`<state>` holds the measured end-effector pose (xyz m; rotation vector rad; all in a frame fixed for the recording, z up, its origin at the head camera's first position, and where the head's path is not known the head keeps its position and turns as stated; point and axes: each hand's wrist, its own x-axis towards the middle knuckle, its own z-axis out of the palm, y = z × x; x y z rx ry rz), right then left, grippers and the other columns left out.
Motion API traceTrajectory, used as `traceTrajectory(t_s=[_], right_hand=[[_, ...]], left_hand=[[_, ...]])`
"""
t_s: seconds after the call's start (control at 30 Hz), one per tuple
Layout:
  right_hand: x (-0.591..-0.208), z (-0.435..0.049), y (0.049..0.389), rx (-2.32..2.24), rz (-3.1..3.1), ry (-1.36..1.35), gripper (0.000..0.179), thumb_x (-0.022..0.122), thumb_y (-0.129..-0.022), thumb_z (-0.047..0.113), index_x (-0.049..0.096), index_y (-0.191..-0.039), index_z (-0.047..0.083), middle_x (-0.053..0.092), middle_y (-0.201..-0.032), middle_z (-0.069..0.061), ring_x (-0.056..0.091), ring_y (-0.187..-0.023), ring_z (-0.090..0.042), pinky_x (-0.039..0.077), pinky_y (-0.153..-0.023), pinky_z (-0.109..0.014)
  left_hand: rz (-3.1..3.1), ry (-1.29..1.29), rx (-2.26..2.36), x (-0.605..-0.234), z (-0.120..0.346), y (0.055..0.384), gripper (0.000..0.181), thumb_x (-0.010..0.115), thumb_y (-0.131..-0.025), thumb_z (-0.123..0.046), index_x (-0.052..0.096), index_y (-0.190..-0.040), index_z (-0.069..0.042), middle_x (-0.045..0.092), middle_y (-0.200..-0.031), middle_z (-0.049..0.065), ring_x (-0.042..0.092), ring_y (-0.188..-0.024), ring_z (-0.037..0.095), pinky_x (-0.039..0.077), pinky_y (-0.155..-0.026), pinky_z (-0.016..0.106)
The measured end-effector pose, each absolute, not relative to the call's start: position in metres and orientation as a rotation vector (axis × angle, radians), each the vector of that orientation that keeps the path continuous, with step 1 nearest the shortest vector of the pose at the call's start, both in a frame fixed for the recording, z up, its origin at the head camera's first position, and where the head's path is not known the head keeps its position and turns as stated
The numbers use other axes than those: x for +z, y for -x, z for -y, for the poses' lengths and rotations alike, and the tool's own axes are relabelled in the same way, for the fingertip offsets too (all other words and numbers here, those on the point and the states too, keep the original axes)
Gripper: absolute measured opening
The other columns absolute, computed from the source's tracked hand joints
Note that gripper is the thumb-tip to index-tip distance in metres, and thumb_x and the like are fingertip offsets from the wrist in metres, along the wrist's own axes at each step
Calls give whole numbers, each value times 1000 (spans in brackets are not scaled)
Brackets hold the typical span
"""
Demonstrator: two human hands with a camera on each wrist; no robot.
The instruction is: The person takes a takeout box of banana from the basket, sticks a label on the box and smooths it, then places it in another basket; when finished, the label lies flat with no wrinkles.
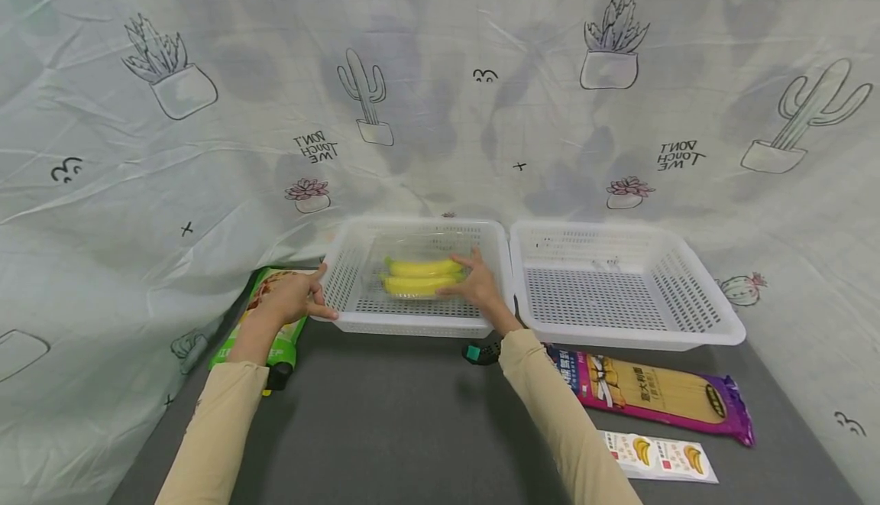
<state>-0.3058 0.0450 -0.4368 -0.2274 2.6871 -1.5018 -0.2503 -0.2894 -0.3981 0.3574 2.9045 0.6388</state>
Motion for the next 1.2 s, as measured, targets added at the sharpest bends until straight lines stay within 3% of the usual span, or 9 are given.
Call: traceTrajectory(t_s=[0.17, 0.27, 0.53, 0.83, 1.2], right_hand=[[-435, -46, 306, -1626, -2651, 270, 47, 87, -70, 16, 68, -111, 3, 8, -160, -13, 12, -144, -36, 23, -112, -49], [-434, -47, 305, -1708, -2592, 236, 39, 86, -71, 14, 68, -102, -1, 8, -160, -9, 9, -144, -33, 23, -113, -48], [-432, -52, 301, -1801, -2501, 202, 40, 86, -70, 12, 66, -100, -6, 6, -160, -5, 5, -145, -29, 15, -115, -47], [-432, -53, 296, -1885, -2532, 288, 33, 87, -70, 14, 71, -94, -3, 16, -158, -11, 11, -145, -32, 21, -113, -50], [-426, -56, 287, -1922, -2590, 303, 31, 86, -70, 18, 71, -90, 1, 29, -154, -1, 21, -143, -26, 24, -113, -47]], left_hand=[[-2906, -364, 652, -399, 290, 250, 29, 83, -72, -32, 63, -66, -11, 23, -151, 24, 26, -47, 12, 33, -51, 28], [-2912, -375, 662, -399, 290, 249, 30, 83, -72, -32, 62, -66, -11, 24, -151, 24, 26, -48, 12, 31, -50, 27], [-2940, -415, 687, -400, 289, 245, 29, 82, -72, -30, 61, -65, -11, 26, -150, 25, 23, -46, 12, 30, -49, 27], [-2923, -423, 698, -403, 290, 245, 30, 82, -73, -31, 60, -65, -12, 25, -150, 25, 23, -45, 11, 30, -48, 27], [-2916, -433, 715, -404, 294, 247, 31, 82, -72, -31, 59, -65, -12, 24, -150, 26, 23, -45, 11, 30, -48, 27]])
